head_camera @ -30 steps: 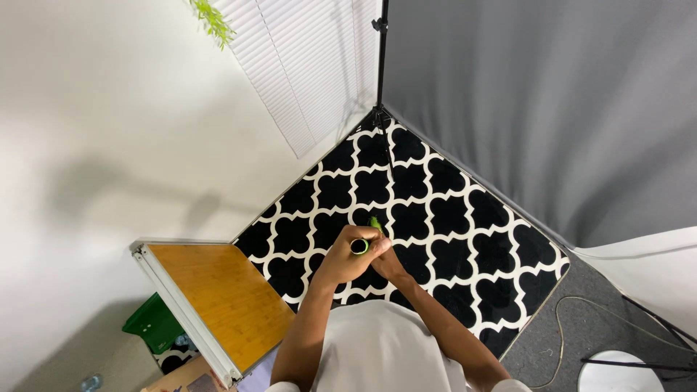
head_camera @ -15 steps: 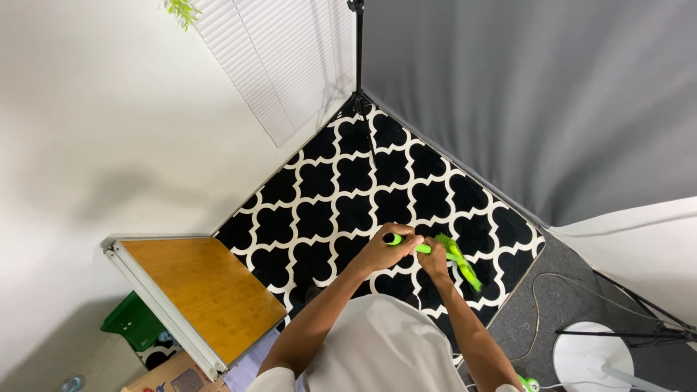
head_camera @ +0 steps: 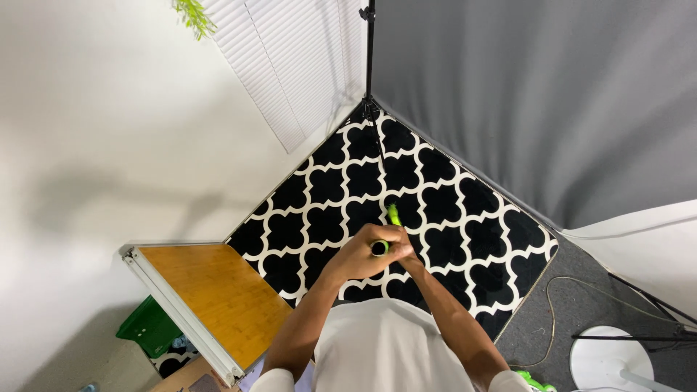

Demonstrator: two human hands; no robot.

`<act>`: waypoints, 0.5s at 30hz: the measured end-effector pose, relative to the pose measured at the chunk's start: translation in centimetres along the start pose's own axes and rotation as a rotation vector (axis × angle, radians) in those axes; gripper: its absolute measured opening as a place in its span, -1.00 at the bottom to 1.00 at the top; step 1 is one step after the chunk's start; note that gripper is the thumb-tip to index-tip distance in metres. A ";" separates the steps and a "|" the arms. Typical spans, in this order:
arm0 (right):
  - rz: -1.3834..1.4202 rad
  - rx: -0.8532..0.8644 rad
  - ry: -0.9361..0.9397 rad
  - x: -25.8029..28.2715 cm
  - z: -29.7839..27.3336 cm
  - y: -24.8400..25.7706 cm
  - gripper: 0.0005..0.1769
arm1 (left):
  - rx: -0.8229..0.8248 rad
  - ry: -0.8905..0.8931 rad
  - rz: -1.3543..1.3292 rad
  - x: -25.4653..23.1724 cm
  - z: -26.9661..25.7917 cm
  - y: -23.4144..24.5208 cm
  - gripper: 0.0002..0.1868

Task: Assembling a green squeegee by connecting the handle segments.

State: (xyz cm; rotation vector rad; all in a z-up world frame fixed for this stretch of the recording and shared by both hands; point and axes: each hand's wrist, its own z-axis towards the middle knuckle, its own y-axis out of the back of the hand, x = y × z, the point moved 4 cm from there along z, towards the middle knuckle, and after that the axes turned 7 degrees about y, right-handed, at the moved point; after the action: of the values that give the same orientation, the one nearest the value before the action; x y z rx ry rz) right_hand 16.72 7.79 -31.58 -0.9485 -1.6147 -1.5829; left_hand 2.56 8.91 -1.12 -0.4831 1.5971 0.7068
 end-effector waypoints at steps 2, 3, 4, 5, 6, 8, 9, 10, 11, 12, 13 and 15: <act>0.089 0.024 0.039 0.7 -0.8 1.9 -0.71 | 0.042 -0.099 0.041 -0.2 0.6 -1.7 -0.74; 0.182 0.048 0.078 1.2 -1.2 2.9 -0.73 | 0.084 -0.195 0.085 -0.5 0.8 -2.7 -0.65; 0.178 0.051 0.076 1.5 -1.6 3.9 -0.73 | 0.082 -0.196 0.081 -1.3 0.9 -2.9 -0.65; 0.271 0.075 0.116 2.1 -2.0 5.0 -0.75 | 0.087 -0.258 0.065 -2.3 1.1 -3.1 -0.66; 0.365 0.099 0.156 2.6 -2.4 6.1 -0.76 | 0.092 -0.319 0.051 -3.3 1.2 -3.4 -0.66; 0.424 0.117 0.184 2.9 -2.6 8.0 -0.77 | 0.111 -0.293 -0.026 -2.2 1.7 -3.8 -0.68; 0.488 0.133 0.211 3.1 -2.7 8.8 -0.79 | 0.133 -0.261 -0.100 -1.5 1.9 -4.0 -0.70; 0.488 0.136 0.210 2.3 -2.9 9.4 -0.79 | 0.131 -0.261 -0.101 0.0 2.3 -4.3 -0.70; 0.261 0.075 0.164 1.3 -2.8 10.1 -0.77 | 0.145 -0.221 -0.146 1.6 2.7 -4.6 -0.65; 0.033 0.013 0.119 0.4 -2.7 10.8 -0.71 | 0.159 -0.181 -0.191 3.2 3.1 -4.9 -0.60; 0.036 0.018 0.123 -2.1 -2.9 10.3 -0.71 | 0.153 -0.179 -0.188 3.9 3.5 -5.2 -0.60; -0.149 -0.137 -0.037 -7.8 -3.3 9.8 -0.74 | 0.121 -0.114 -0.219 5.7 4.3 -5.8 -0.57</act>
State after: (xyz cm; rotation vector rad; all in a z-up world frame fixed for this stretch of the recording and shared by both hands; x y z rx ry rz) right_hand 29.06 4.10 -33.18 -0.9509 -1.6522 -1.8063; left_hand 8.68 8.20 -7.96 -0.5110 1.4444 0.4614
